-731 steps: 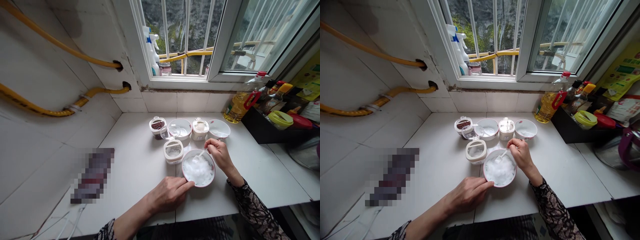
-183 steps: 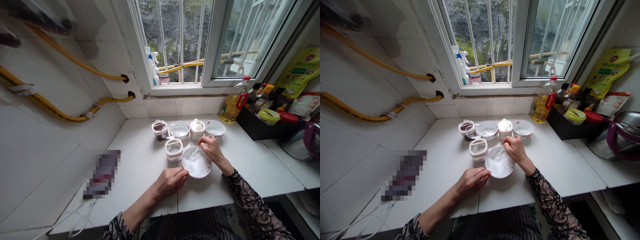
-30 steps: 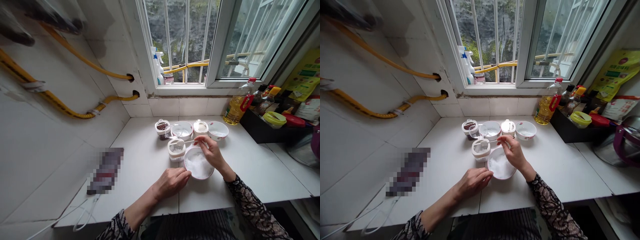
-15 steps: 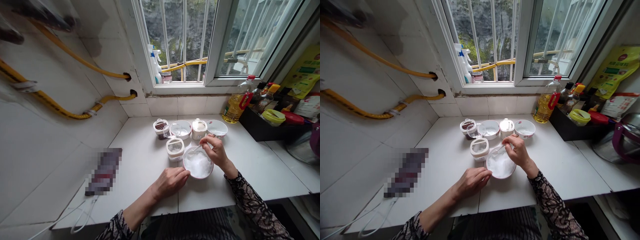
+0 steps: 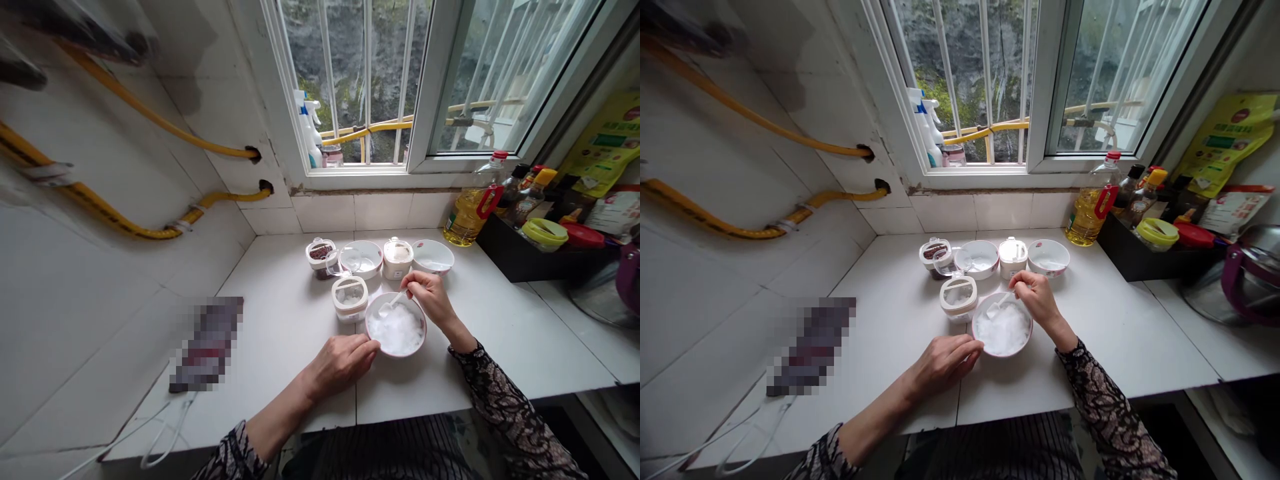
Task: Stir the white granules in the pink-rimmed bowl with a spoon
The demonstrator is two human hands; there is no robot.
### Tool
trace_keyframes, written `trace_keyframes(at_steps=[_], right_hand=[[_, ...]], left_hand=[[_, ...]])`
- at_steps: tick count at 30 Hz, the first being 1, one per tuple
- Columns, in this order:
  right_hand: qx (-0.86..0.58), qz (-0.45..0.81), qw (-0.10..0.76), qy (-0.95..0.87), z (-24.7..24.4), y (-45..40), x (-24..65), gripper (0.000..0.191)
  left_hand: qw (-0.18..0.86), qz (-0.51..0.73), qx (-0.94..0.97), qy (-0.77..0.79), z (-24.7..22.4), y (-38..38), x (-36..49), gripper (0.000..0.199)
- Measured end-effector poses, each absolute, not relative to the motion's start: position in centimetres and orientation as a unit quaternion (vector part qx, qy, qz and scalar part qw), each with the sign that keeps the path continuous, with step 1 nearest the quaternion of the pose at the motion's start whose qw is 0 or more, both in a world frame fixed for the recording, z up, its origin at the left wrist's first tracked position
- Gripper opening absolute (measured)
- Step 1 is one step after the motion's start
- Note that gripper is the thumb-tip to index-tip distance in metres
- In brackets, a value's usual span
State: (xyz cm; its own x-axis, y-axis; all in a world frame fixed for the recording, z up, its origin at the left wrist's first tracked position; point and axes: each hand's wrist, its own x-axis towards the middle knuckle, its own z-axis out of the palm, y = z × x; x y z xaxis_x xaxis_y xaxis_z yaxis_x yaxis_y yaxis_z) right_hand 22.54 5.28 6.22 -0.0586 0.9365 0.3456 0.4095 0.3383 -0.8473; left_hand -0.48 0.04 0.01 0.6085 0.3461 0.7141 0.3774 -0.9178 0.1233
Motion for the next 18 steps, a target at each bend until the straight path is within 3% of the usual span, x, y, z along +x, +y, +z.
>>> trace_keyframes(at_steps=[8,15,18], right_hand=[[-0.456,0.222,0.407,-0.759,6.1,4.7,21.4,0.022],[-0.498,0.356,0.433,-0.662,5.8,5.4,22.2,0.020],[-0.506,0.323,0.435,-0.672,5.8,5.5,22.4,0.020]], left_hand=[[0.020,-0.390,-0.897,-0.206,0.1,-0.1,-0.5,0.014],[0.018,-0.390,-0.898,-0.203,0.0,-0.1,-0.5,0.015],[0.019,-0.390,-0.898,-0.203,0.0,0.0,-0.5,0.015]])
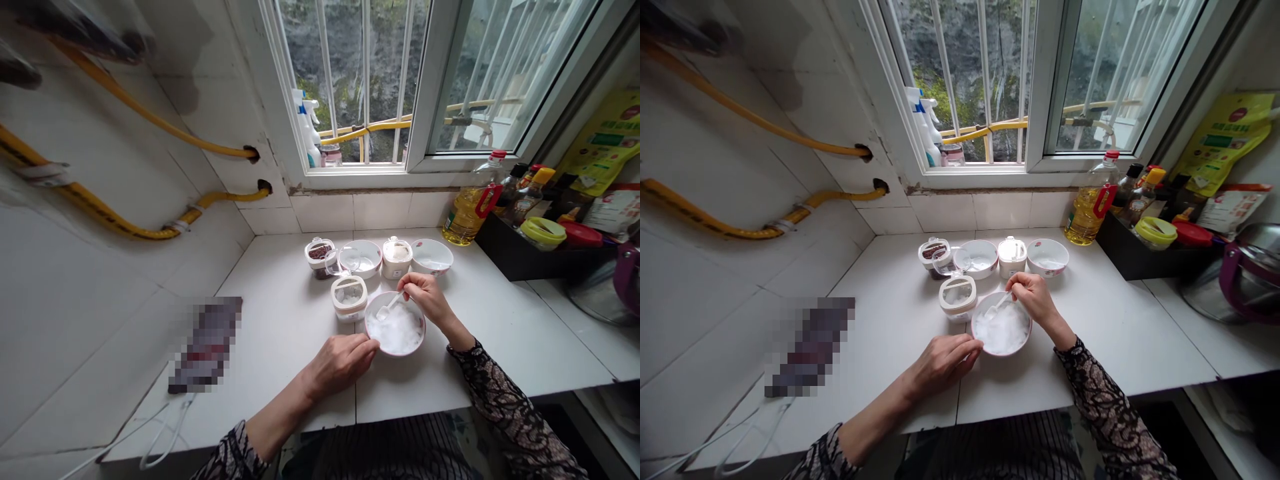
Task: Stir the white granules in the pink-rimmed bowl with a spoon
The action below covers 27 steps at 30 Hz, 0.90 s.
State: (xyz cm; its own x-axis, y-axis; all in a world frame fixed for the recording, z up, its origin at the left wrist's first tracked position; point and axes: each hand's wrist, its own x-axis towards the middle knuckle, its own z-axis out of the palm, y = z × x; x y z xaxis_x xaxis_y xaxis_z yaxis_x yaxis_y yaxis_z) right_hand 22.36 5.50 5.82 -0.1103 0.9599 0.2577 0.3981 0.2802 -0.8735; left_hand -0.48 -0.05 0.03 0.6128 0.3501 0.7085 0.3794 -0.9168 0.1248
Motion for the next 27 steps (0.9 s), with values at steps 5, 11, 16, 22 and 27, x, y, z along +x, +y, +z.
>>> trace_keyframes(at_steps=[5,11,16,22,27], right_hand=[[-0.466,0.225,0.399,-0.757,5.9,5.0,21.6,0.022],[-0.489,0.340,0.431,-0.678,5.9,5.2,21.9,0.019],[-0.493,0.443,0.467,-0.585,6.2,5.7,22.3,0.016],[-0.497,0.484,0.493,-0.525,6.4,6.0,22.5,0.014],[-0.485,0.473,0.521,-0.519,6.3,6.1,22.2,0.013]], left_hand=[[0.024,-0.386,-0.899,-0.203,0.2,0.0,-0.5,0.014],[0.025,-0.388,-0.898,-0.205,0.1,0.0,-0.5,0.014],[0.024,-0.388,-0.898,-0.206,0.0,-0.1,-0.5,0.015],[0.026,-0.391,-0.897,-0.204,0.2,-0.1,-0.5,0.014],[0.028,-0.393,-0.897,-0.201,0.4,0.0,-0.4,0.014]])
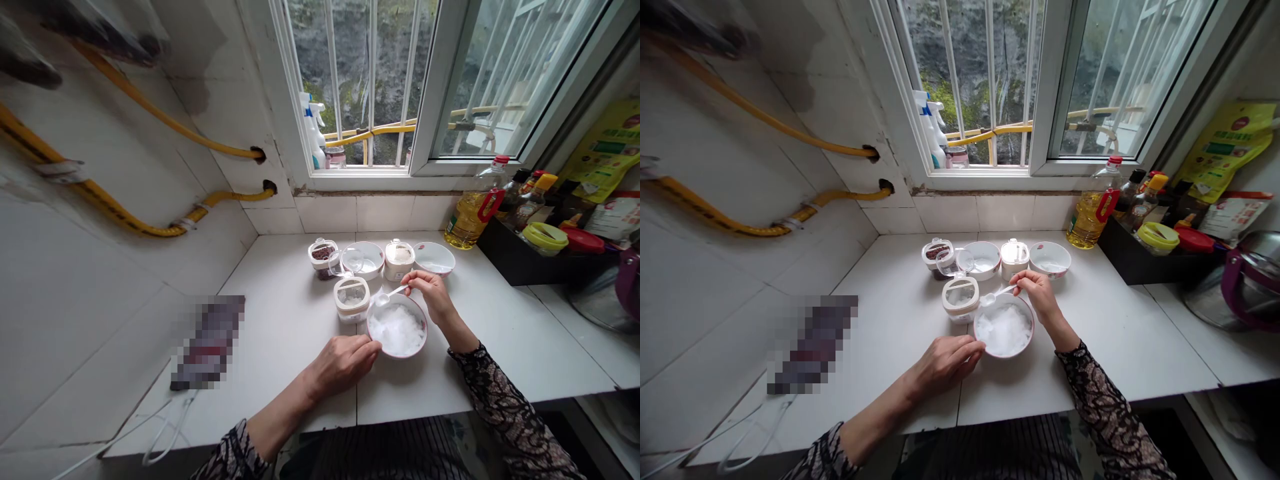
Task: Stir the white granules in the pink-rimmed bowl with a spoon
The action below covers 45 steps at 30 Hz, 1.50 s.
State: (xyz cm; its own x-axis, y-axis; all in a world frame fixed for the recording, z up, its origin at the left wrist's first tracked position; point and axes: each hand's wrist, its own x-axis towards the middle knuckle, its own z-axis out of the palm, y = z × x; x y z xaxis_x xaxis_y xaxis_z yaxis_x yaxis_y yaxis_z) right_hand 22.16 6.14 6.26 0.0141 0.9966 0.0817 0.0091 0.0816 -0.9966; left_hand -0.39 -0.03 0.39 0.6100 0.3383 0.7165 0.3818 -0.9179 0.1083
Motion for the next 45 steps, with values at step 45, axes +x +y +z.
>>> trace_keyframes(at_steps=[45], right_hand=[[-0.526,0.376,0.470,-0.601,6.5,5.3,22.0,0.018]], left_hand=[[0.026,-0.389,-0.898,-0.205,0.2,-0.1,-0.5,0.015]])
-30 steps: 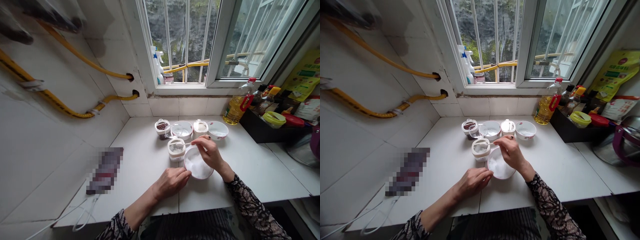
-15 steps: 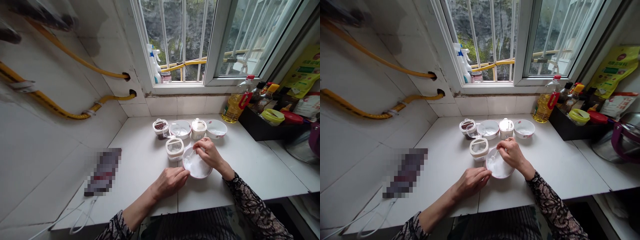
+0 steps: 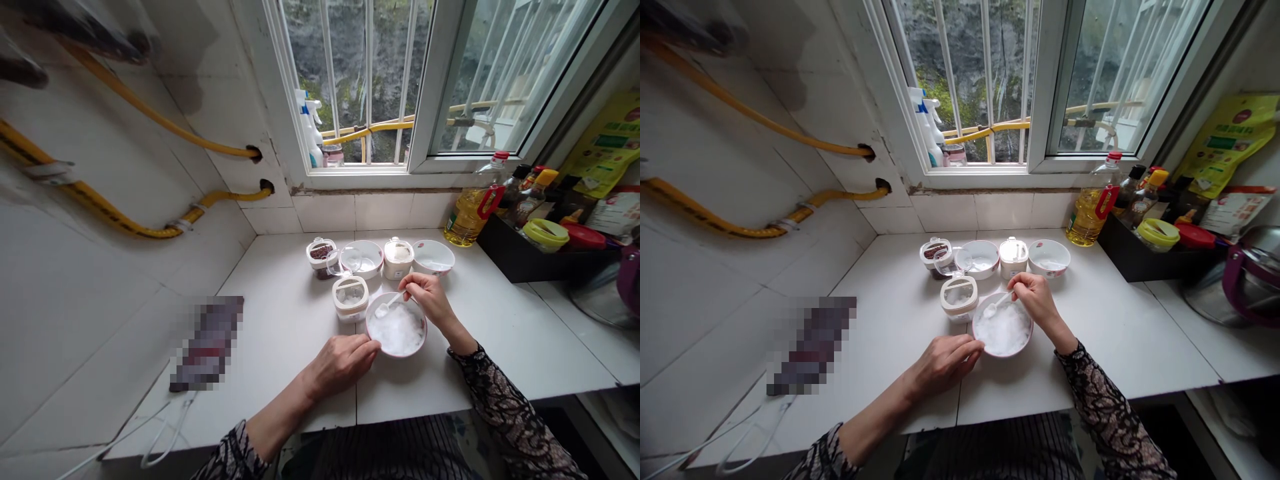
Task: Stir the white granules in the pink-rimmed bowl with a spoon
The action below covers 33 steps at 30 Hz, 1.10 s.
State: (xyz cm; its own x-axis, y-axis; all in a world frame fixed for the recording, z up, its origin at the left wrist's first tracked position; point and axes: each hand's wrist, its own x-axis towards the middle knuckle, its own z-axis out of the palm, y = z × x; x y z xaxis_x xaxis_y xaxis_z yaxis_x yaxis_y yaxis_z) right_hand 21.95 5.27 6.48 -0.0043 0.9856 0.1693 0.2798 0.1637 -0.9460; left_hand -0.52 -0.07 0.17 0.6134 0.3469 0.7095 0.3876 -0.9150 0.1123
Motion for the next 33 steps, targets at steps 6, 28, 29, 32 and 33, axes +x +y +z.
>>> trace_keyframes(at_steps=[6,28,29,32,33], right_hand=[[-0.523,0.426,0.484,-0.558,6.4,5.7,22.3,0.016],[-0.341,0.064,0.448,-0.824,7.0,4.1,19.7,0.024],[-0.358,0.067,0.469,-0.805,7.1,4.0,20.0,0.023],[-0.414,0.075,0.507,-0.752,7.2,4.0,20.9,0.019],[-0.426,0.075,0.508,-0.745,7.1,4.0,21.2,0.019]], left_hand=[[0.026,-0.390,-0.898,-0.205,0.1,0.0,-0.5,0.015],[0.026,-0.384,-0.899,-0.210,0.3,-0.1,-0.5,0.016],[0.023,-0.383,-0.900,-0.209,0.3,-0.1,-0.5,0.016],[0.020,-0.384,-0.900,-0.207,0.2,-0.1,-0.5,0.015],[0.021,-0.386,-0.899,-0.206,0.2,-0.1,-0.5,0.015]])
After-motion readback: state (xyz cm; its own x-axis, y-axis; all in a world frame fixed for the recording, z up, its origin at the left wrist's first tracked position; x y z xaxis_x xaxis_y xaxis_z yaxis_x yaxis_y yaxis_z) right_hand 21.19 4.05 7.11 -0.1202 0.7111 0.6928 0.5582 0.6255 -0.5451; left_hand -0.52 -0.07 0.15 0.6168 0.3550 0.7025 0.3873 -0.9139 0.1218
